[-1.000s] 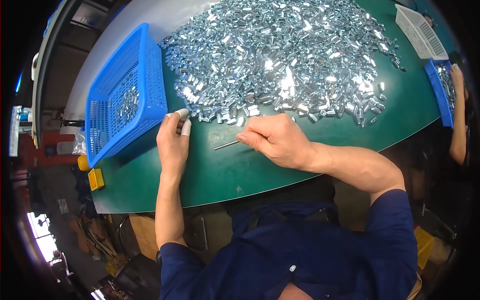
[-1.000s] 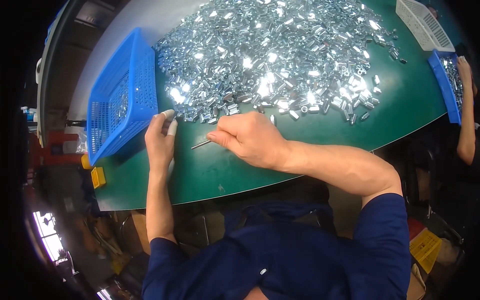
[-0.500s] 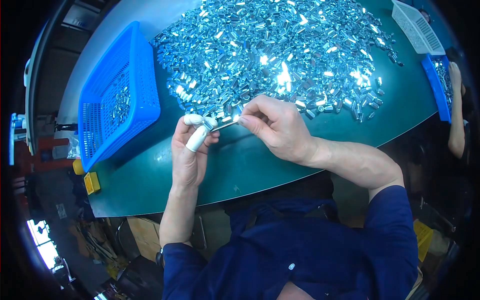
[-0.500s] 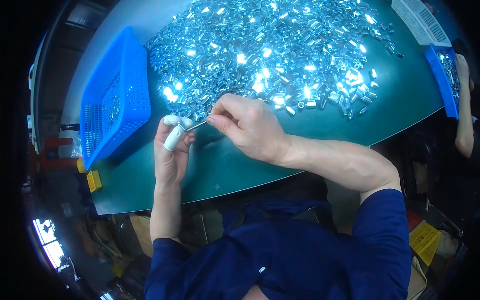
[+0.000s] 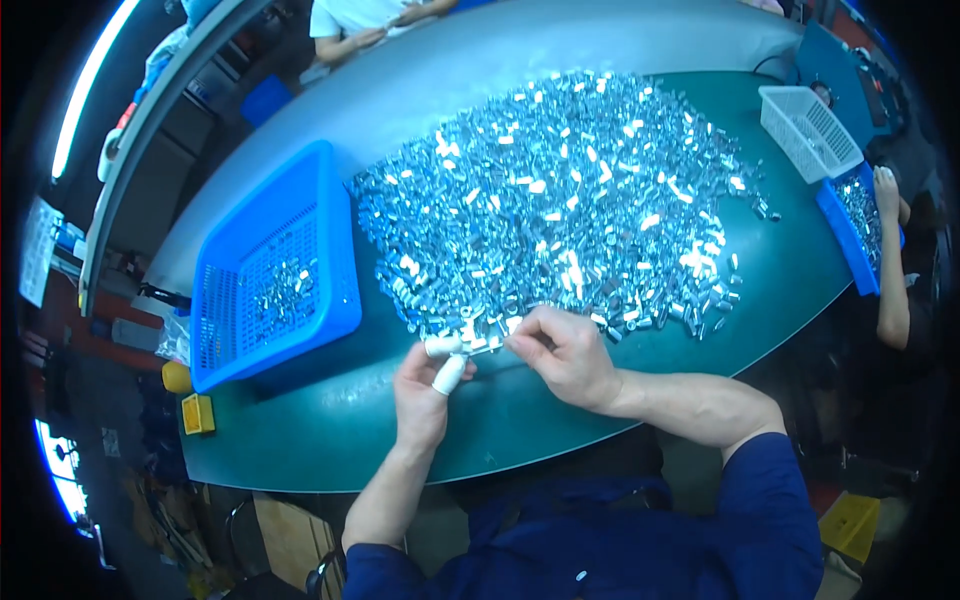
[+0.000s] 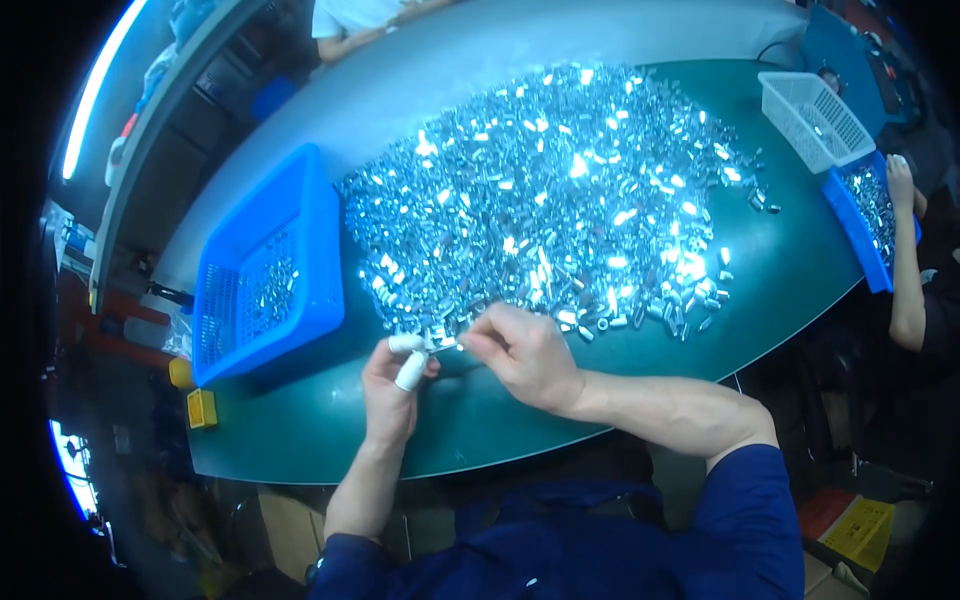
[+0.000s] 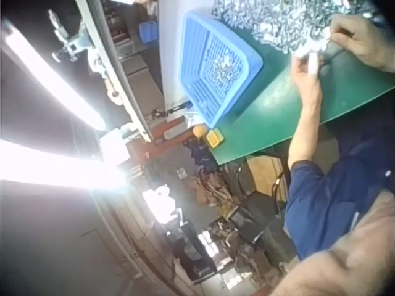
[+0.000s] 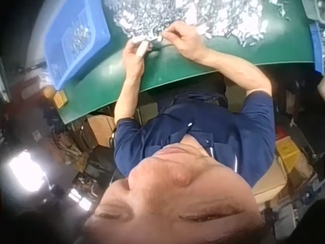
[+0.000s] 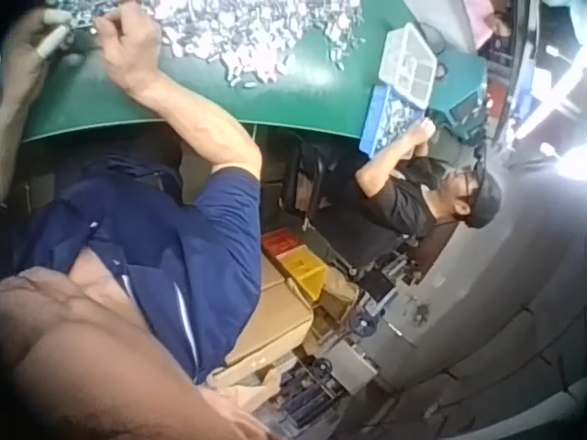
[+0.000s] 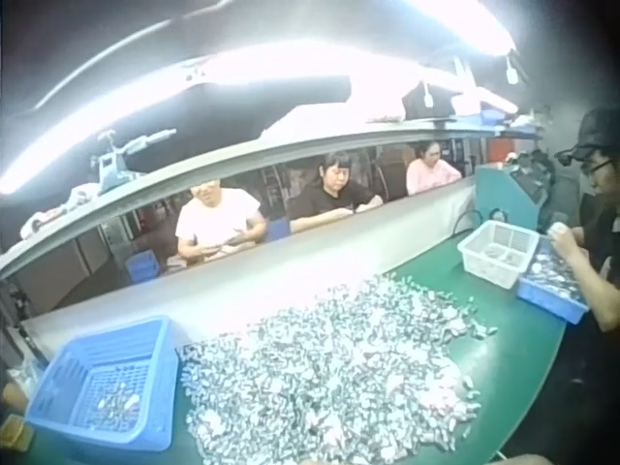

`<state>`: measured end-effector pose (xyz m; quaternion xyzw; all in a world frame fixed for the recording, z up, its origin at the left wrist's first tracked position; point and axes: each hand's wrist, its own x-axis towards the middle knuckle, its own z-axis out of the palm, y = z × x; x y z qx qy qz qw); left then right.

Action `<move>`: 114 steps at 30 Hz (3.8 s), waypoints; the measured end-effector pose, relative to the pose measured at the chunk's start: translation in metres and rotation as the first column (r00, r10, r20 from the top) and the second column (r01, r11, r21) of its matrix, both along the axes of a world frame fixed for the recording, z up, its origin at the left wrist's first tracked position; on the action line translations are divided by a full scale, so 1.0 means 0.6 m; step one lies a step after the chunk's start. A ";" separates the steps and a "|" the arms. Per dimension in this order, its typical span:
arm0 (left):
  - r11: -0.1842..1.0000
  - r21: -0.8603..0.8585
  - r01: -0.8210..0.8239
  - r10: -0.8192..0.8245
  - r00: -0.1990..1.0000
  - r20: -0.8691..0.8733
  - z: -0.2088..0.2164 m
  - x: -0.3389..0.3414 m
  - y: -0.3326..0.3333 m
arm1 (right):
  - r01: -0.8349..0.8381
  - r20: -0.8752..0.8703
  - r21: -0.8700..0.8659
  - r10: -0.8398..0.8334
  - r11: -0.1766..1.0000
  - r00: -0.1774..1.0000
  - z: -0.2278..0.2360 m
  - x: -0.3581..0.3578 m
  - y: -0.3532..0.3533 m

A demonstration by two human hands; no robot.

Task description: Manually picking up small metallic parts from a pile and inserting them into small tubes before placing them into a collection basket.

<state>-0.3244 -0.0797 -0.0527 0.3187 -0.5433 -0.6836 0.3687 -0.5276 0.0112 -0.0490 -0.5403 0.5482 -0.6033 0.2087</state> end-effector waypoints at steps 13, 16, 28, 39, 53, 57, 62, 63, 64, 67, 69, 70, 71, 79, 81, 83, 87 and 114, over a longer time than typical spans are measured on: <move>0.998 -0.046 -0.031 0.034 0.998 0.049 0.000 -0.003 0.001 | -0.132 -0.092 0.115 0.143 0.985 0.986 -0.006 -0.002 -0.003; 0.997 -0.070 -0.024 0.029 0.997 0.071 0.002 -0.003 0.004 | -0.103 -0.066 0.074 0.108 0.992 0.992 0.003 0.001 -0.001; 0.992 -0.089 0.084 -0.075 0.991 0.109 -0.005 -0.001 0.009 | -0.176 -0.180 0.126 0.197 0.976 0.964 -0.010 -0.001 -0.005; 0.996 -0.074 0.057 -0.053 0.997 0.061 -0.008 0.000 0.017 | -0.170 -0.115 0.060 0.176 0.984 0.978 -0.003 0.002 0.005; 0.511 -0.840 -0.184 0.544 0.826 0.151 0.143 0.086 -0.139 | -0.256 0.247 0.135 0.217 0.957 0.944 0.008 0.001 0.002; -0.005 -0.996 0.092 0.786 0.616 0.053 0.194 0.079 -0.179 | -0.287 0.112 0.060 0.279 0.956 0.954 0.006 0.001 0.002; 0.418 -0.845 0.334 0.470 0.716 0.516 0.104 0.041 -0.113 | -0.265 0.090 0.063 0.259 0.962 0.962 0.010 -0.003 0.003; 0.423 -0.819 0.389 0.460 0.686 0.564 0.084 0.045 -0.113 | -0.273 0.072 0.061 0.269 0.960 0.961 0.011 -0.003 0.000; 0.425 -0.791 0.441 0.452 0.653 0.607 0.068 0.051 -0.113 | -0.275 0.062 0.048 0.272 0.960 0.960 0.011 0.002 0.000; 0.542 -0.756 0.367 0.401 0.677 0.616 0.037 0.038 -0.109 | -0.257 0.017 0.078 0.257 0.963 0.966 0.002 -0.002 0.004; 0.590 -0.745 0.312 0.396 0.692 0.604 0.018 0.040 -0.110 | -0.223 0.002 0.081 0.224 0.971 0.975 -0.006 0.000 0.006; 0.626 -0.726 0.285 0.390 0.692 0.608 0.012 0.044 -0.111 | -0.209 0.005 0.095 0.209 0.973 0.978 -0.007 0.000 0.004; 0.615 -0.736 0.285 0.390 0.701 0.597 0.014 0.045 -0.106 | -0.216 0.015 0.110 0.216 0.970 0.976 -0.005 -0.003 0.005; 0.712 -0.696 0.091 0.354 0.810 0.467 0.028 0.042 -0.098 | -0.211 0.082 0.133 0.201 0.968 0.976 0.009 0.004 0.004; 0.686 -0.719 0.110 0.329 0.835 0.442 0.038 0.038 -0.092 | -0.206 0.087 0.129 0.195 0.970 0.977 0.014 0.005 0.004; 0.684 -0.706 0.181 0.230 0.865 0.445 0.042 0.038 -0.084 | -0.200 0.096 0.130 0.189 0.971 0.977 0.016 0.004 0.003; 0.900 -0.388 0.199 -0.056 0.935 0.349 0.032 0.022 -0.058 | -0.188 0.119 0.134 0.173 0.973 0.978 0.021 0.002 0.003; 0.740 -0.570 0.359 -0.011 0.852 0.523 0.031 0.028 -0.053 | -0.172 0.049 0.260 0.165 0.950 0.985 0.016 -0.002 0.001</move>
